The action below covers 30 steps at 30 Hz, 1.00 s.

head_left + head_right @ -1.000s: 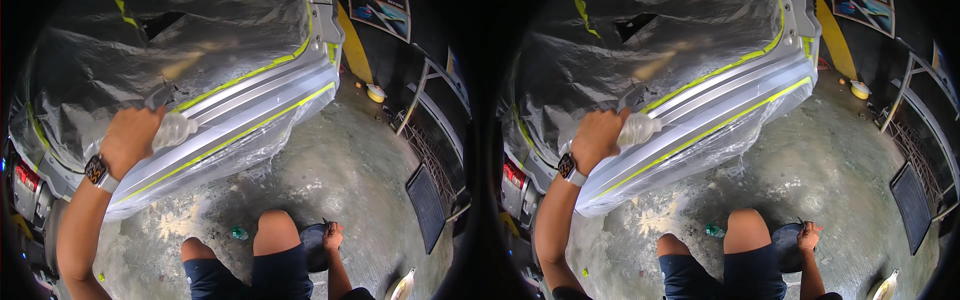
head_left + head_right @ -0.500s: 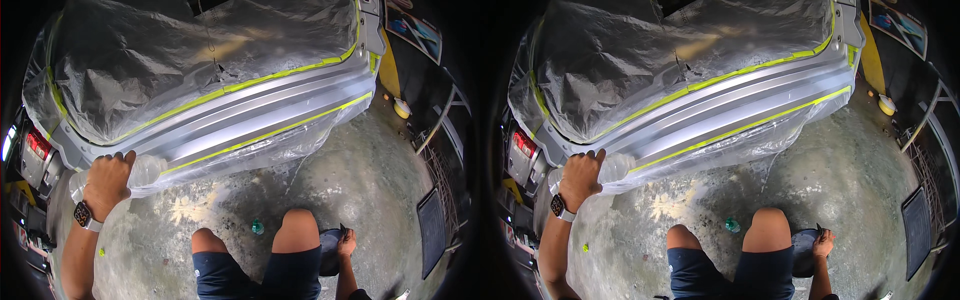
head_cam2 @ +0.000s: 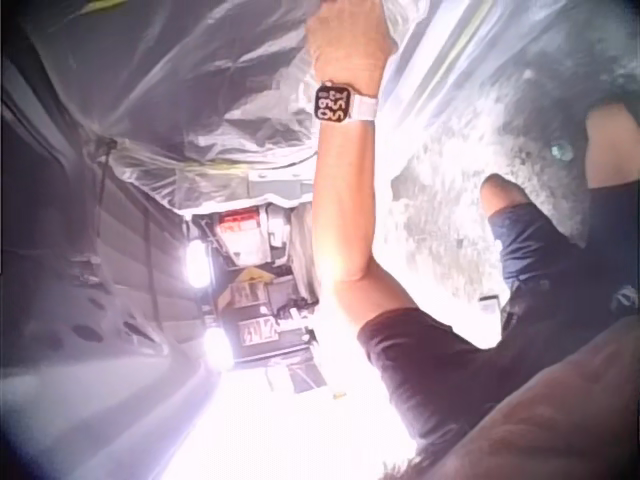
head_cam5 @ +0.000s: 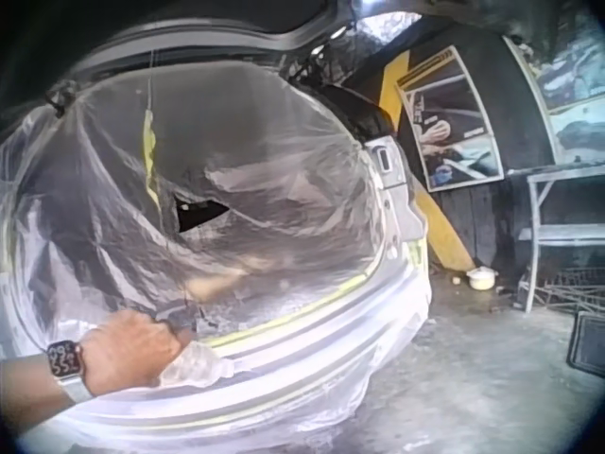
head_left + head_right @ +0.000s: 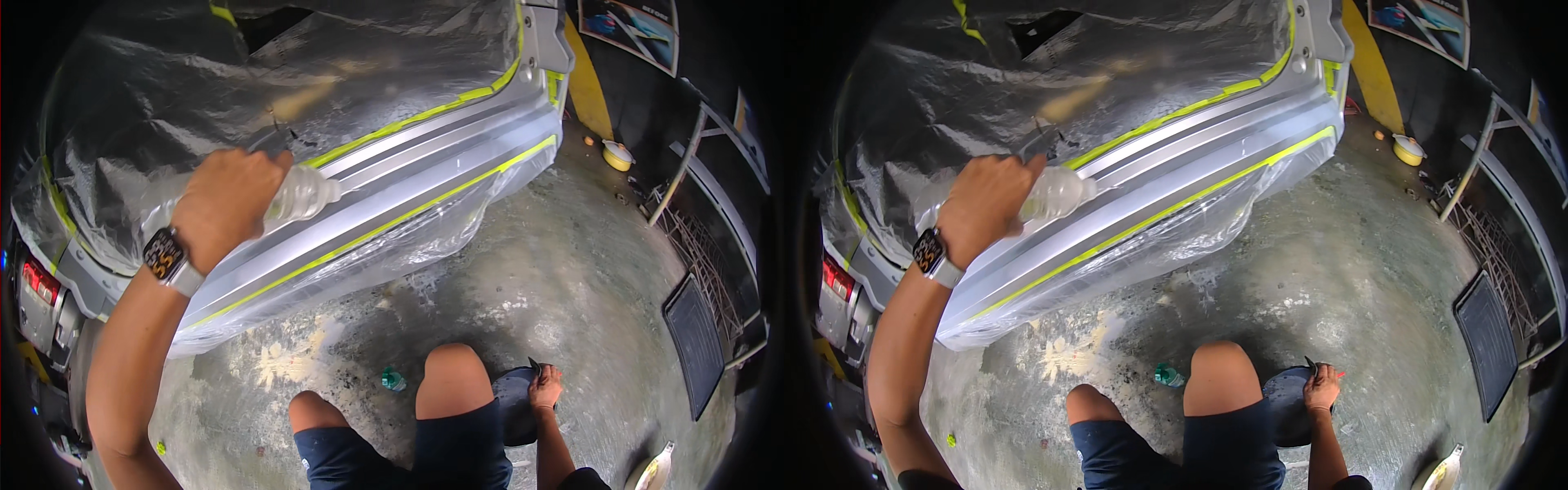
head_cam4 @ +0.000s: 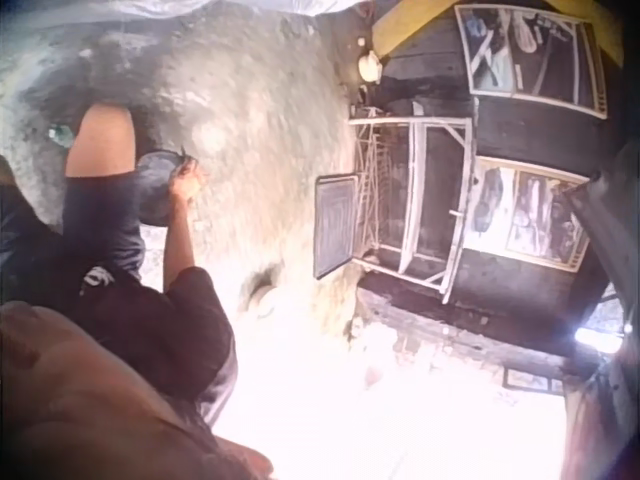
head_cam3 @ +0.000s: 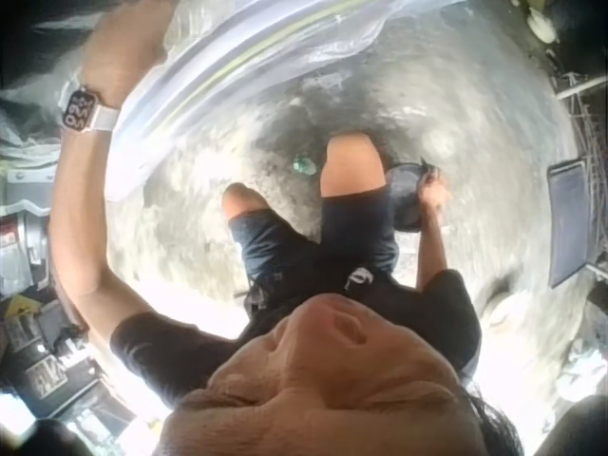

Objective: Sanding the bodywork of a car around the rear trunk area after applying masking tape.

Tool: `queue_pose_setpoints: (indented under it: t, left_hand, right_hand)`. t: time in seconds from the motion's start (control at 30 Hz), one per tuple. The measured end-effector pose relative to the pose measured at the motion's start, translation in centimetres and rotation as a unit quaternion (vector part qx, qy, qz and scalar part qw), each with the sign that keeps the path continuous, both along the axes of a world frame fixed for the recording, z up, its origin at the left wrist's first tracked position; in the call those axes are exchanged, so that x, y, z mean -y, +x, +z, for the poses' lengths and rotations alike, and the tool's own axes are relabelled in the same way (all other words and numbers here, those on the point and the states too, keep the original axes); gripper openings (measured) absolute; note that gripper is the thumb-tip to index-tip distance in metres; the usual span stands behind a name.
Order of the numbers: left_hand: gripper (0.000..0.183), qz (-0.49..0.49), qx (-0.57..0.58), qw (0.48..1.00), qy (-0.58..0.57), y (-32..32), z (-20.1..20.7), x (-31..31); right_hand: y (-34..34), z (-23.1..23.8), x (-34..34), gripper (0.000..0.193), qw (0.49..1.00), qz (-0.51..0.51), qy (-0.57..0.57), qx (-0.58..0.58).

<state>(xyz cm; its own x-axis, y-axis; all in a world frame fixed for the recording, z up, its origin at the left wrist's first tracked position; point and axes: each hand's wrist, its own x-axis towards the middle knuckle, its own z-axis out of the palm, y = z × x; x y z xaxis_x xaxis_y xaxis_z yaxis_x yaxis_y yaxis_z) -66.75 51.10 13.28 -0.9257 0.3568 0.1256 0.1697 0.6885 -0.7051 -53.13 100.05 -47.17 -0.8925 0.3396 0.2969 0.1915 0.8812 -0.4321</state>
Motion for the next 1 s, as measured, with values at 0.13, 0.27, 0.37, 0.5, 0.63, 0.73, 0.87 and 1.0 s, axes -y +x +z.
queue_pose_setpoints:
  t: [0.13,0.27,0.37,0.5,0.63,0.73,0.87,1.0]
  left_hand:
    - [0.061,-0.114,-0.011,0.993,0.008,-5.5,0.1,-6.1]
    - [0.057,-0.164,-0.028,0.986,0.016,-8.6,0.6,-11.6]
    - [0.057,-0.162,-0.037,0.985,0.035,-10.0,1.2,-13.7]
    - [0.063,-0.155,-0.034,0.980,0.119,-9.0,0.2,-12.4]
    - [0.070,-0.105,0.000,0.962,0.250,-5.6,-1.5,-6.9]
    - [0.079,-0.080,-0.010,0.929,0.361,-1.5,-4.5,-1.3]
    - [0.077,-0.165,-0.109,0.816,0.543,6.4,-11.0,6.4]
    - [0.077,-0.028,-0.021,0.579,0.815,14.9,-20.0,14.0]
  right_hand:
    - [0.0,-0.3,0.2,0.034,1.000,-0.009,-0.004,0.014]
    - [-0.1,0.5,0.8,0.035,1.000,-0.003,-0.008,0.006]
    - [-0.3,0.6,0.8,0.035,1.000,0.006,-0.004,-0.005]
    - [-0.1,0.5,0.4,0.035,1.000,-0.001,0.001,0.008]
    - [0.0,0.6,0.2,0.037,1.000,0.010,-0.004,-0.002]
    - [0.4,0.5,-0.2,0.036,0.999,0.013,-0.026,0.019]
    - [0.0,1.1,0.1,0.025,0.996,0.043,-0.053,0.052]
    - [-0.8,1.9,-0.4,0.028,0.987,0.096,-0.028,0.124]
